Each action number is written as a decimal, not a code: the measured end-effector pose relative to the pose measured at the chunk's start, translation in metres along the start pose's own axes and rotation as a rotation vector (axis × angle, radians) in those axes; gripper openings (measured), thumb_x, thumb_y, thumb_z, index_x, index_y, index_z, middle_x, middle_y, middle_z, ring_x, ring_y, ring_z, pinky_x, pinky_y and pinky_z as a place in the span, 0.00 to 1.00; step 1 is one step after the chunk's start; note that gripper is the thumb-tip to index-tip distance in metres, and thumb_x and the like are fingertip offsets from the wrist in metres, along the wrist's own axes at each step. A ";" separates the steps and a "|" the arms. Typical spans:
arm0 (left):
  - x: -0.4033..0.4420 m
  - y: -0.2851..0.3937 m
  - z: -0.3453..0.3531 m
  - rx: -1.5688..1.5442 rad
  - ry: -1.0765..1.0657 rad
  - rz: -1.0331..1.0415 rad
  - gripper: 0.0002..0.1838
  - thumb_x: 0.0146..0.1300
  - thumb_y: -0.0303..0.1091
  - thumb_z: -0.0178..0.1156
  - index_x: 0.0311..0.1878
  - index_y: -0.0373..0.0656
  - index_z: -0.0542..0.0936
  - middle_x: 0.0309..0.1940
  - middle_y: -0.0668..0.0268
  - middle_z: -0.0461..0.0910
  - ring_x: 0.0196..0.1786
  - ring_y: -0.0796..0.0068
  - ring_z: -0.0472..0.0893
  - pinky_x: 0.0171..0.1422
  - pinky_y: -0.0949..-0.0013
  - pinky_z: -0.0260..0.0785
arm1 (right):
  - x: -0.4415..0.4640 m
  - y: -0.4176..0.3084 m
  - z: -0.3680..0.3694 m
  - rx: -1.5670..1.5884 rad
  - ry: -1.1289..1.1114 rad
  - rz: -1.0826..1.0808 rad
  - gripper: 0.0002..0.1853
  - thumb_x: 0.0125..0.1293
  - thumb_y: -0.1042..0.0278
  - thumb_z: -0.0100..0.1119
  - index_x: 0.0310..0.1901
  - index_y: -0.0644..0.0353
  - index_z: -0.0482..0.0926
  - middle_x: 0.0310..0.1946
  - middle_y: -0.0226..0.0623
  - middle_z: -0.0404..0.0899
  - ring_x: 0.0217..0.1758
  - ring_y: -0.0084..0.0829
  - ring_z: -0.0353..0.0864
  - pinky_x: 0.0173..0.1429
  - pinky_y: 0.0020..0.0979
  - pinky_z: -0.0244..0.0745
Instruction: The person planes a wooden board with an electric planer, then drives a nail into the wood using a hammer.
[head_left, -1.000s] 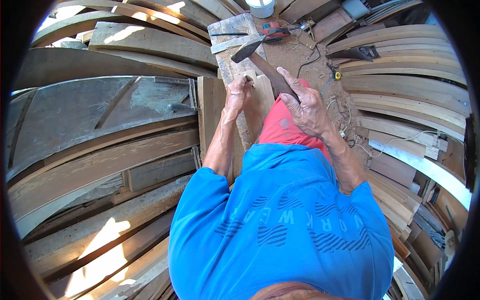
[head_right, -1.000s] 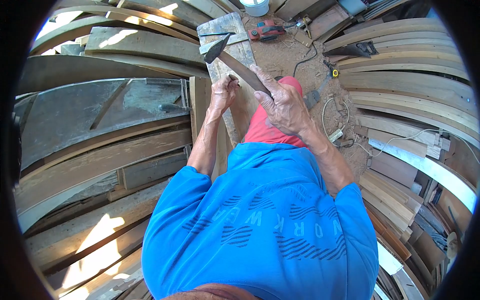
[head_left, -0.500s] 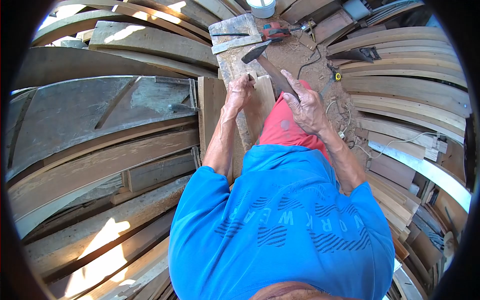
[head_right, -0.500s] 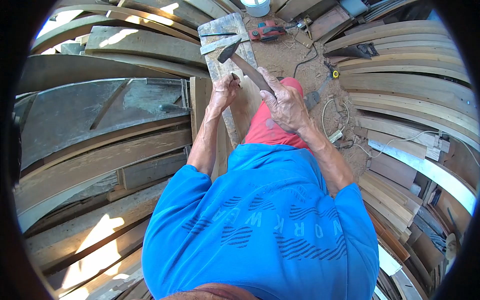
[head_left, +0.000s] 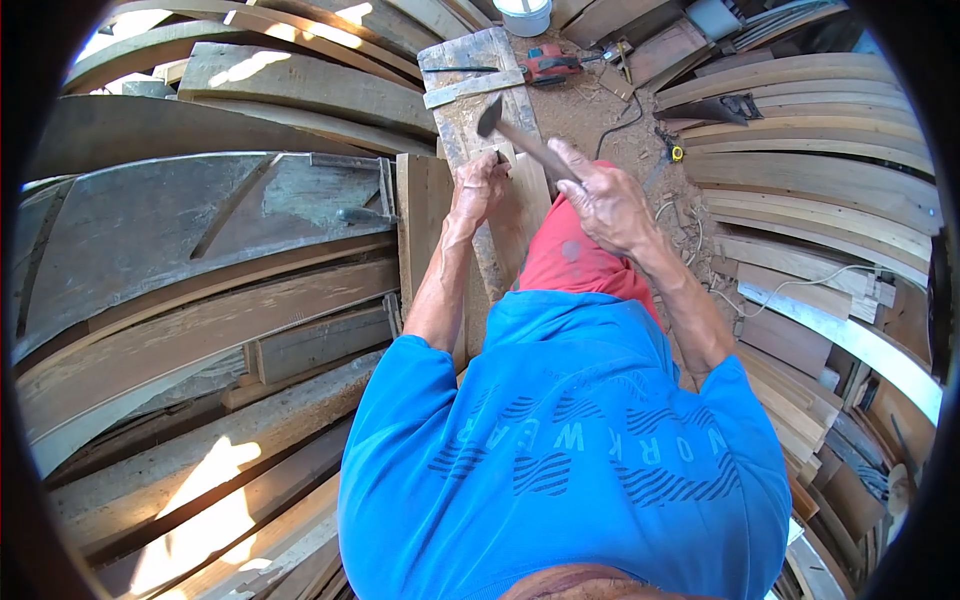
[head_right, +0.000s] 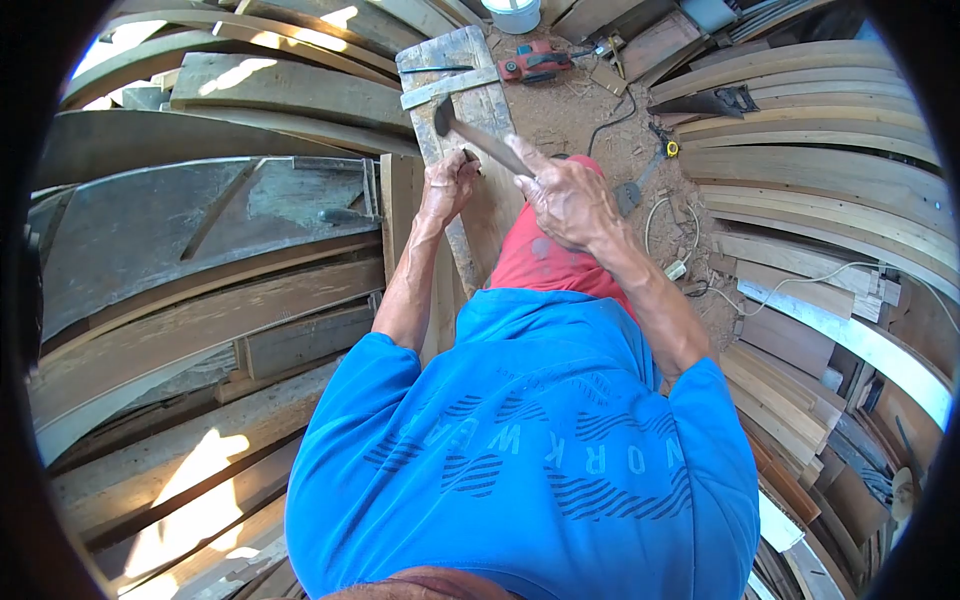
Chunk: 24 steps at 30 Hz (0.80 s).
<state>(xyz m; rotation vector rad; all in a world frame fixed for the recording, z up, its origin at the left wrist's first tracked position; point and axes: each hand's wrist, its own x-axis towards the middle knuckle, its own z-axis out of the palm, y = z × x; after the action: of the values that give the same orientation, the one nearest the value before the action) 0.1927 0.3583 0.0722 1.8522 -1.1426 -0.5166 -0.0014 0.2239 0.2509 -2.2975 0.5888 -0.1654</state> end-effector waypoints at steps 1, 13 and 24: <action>-0.003 0.001 0.001 -0.019 0.008 -0.013 0.04 0.67 0.23 0.64 0.36 0.37 0.78 0.29 0.48 0.82 0.34 0.44 0.84 0.38 0.52 0.74 | -0.001 -0.008 -0.002 0.097 0.091 -0.064 0.31 0.77 0.63 0.57 0.79 0.51 0.65 0.43 0.59 0.87 0.41 0.60 0.87 0.47 0.56 0.81; -0.004 -0.012 0.007 0.012 -0.039 -0.023 0.03 0.68 0.25 0.63 0.39 0.37 0.83 0.29 0.50 0.84 0.34 0.53 0.87 0.41 0.56 0.76 | 0.008 -0.019 -0.020 0.210 0.172 0.027 0.30 0.76 0.63 0.59 0.78 0.54 0.68 0.54 0.62 0.84 0.50 0.56 0.89 0.51 0.49 0.83; 0.000 0.002 0.001 -0.036 -0.036 -0.023 0.03 0.67 0.24 0.61 0.36 0.37 0.82 0.29 0.50 0.83 0.35 0.48 0.86 0.41 0.53 0.76 | 0.010 -0.011 0.005 0.149 0.283 -0.100 0.30 0.74 0.58 0.60 0.75 0.55 0.69 0.40 0.62 0.86 0.44 0.63 0.87 0.47 0.55 0.82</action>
<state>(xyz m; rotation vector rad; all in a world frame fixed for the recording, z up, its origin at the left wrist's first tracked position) 0.1914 0.3575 0.0733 1.8335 -1.1298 -0.5816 0.0128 0.2293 0.2544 -2.1744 0.5813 -0.5704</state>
